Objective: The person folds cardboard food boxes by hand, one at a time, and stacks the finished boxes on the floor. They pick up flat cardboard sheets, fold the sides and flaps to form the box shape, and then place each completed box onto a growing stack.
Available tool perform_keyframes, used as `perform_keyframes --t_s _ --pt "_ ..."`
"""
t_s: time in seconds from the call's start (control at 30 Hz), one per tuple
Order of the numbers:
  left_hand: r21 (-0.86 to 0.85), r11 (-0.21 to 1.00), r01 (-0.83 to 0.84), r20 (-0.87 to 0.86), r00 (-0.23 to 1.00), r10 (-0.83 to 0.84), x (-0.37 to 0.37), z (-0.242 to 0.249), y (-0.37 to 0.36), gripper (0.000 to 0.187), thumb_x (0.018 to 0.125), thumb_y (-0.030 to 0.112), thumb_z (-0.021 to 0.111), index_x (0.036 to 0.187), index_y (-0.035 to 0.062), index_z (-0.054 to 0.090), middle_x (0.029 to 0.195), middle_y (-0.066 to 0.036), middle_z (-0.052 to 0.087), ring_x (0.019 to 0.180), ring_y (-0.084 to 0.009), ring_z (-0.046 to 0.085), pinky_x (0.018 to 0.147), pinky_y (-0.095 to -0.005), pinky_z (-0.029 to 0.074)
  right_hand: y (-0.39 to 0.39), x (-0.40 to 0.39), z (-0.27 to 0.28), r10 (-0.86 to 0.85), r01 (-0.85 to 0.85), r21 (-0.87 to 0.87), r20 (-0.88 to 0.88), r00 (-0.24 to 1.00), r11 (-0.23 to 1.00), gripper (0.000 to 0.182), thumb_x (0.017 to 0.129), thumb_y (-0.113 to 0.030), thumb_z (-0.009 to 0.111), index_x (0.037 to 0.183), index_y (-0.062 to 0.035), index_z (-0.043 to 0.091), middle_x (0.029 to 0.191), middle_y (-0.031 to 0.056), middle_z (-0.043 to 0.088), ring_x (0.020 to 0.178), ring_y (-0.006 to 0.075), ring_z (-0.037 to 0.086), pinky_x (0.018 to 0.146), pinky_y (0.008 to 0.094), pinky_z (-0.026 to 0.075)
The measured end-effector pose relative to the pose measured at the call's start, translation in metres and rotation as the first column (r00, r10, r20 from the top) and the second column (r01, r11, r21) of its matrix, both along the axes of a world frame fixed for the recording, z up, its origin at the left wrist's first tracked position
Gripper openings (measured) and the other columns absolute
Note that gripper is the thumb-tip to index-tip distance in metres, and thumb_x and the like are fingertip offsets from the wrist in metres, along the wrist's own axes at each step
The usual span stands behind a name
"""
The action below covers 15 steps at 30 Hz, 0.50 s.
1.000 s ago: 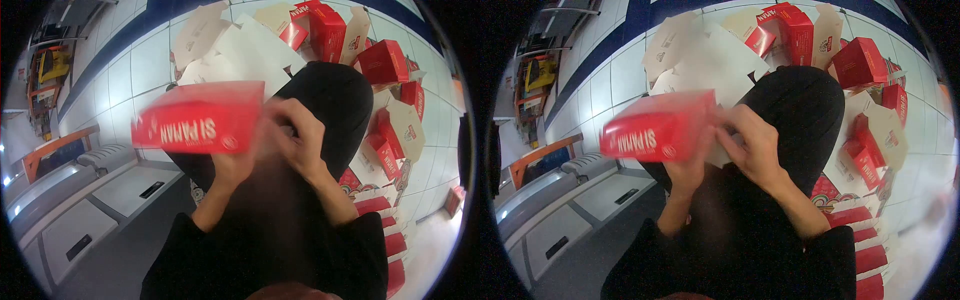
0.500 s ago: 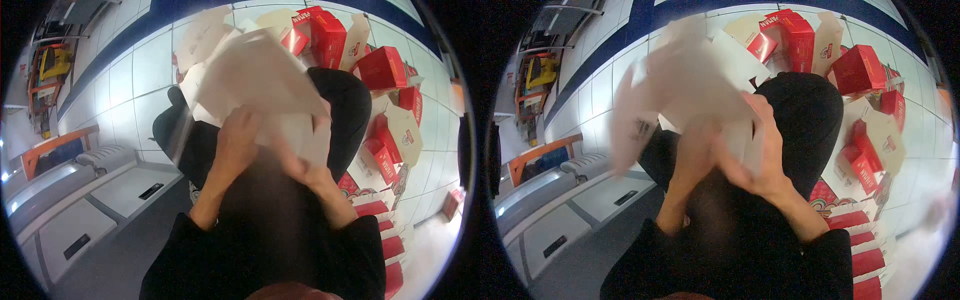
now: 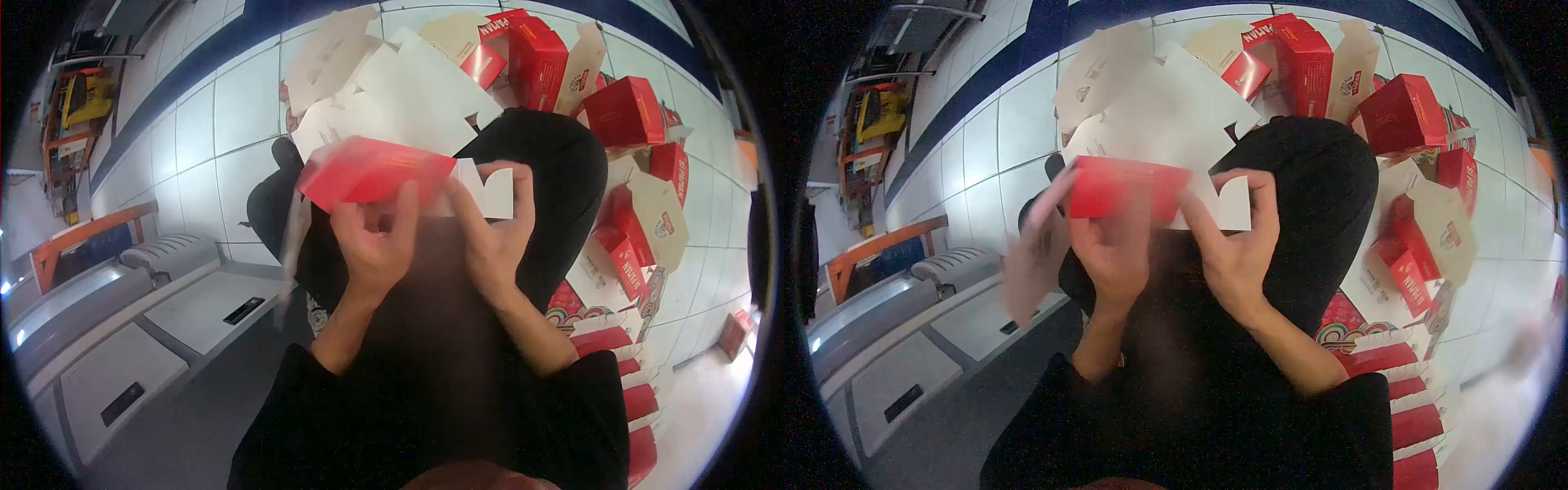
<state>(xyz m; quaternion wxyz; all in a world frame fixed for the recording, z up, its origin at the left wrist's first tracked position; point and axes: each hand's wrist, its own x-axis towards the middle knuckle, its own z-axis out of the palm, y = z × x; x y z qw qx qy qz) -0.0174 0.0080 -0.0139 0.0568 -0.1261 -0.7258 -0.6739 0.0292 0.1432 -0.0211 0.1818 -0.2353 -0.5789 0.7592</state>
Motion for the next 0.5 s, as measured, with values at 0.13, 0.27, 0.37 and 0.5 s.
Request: perform_keyframes --t_s 0.13,0.27,0.37,0.5 --pt "-0.228 0.97 -0.081 -0.128 0.99 0.052 -0.004 0.004 0.003 0.04 0.093 -0.004 0.077 0.129 -0.0063 0.06 0.116 -0.013 0.073 0.096 -0.0182 0.073 0.083 -0.0303 0.061 0.002 -0.004 -0.022 0.031 0.041 0.242 -0.285 0.958 0.969 0.03 0.09 0.004 0.078 0.117 0.0012 0.067 0.105 0.0073 0.068 0.095 0.0164 0.068 0.084 0.0299 0.056" --pt "0.038 0.997 -0.069 0.139 0.988 0.063 -0.006 0.022 0.004 0.042 0.093 -0.009 0.074 0.132 -0.0046 0.061 0.124 -0.013 0.069 0.109 -0.0198 0.069 0.096 -0.0326 0.056 0.017 -0.006 -0.021 0.249 0.013 0.758 -0.23 0.941 0.652 0.046 0.072 0.01 0.077 0.117 -0.0024 0.076 0.113 0.0133 0.071 0.095 0.0298 0.071 0.078 0.0353 0.06" --pt "-0.739 0.618 -0.269 -0.342 0.94 0.001 -0.005 -0.023 -0.035 0.057 0.093 -0.003 0.076 0.144 -0.0056 0.052 0.131 -0.019 0.065 0.118 -0.0269 0.067 0.099 -0.0392 0.055 0.021 -0.01 -0.019 0.374 -0.018 0.831 -0.23 0.898 0.556 0.048 0.075 0.01 0.075 0.121 -0.0048 0.076 0.111 0.0124 0.07 0.086 0.0245 0.07 0.075 0.0321 0.059" --pt "-0.181 0.983 -0.002 -0.001 1.0 0.002 -0.008 0.024 -0.011 0.057 0.093 -0.001 0.076 0.144 -0.0055 0.052 0.13 -0.019 0.065 0.119 -0.0282 0.066 0.1 -0.04 0.054 0.022 -0.005 -0.016 0.356 -0.043 0.787 -0.228 0.906 0.615 0.048 0.077 0.01 0.077 0.122 -0.0054 0.076 0.107 0.0114 0.069 0.084 0.0225 0.069 0.073 0.031 0.058"
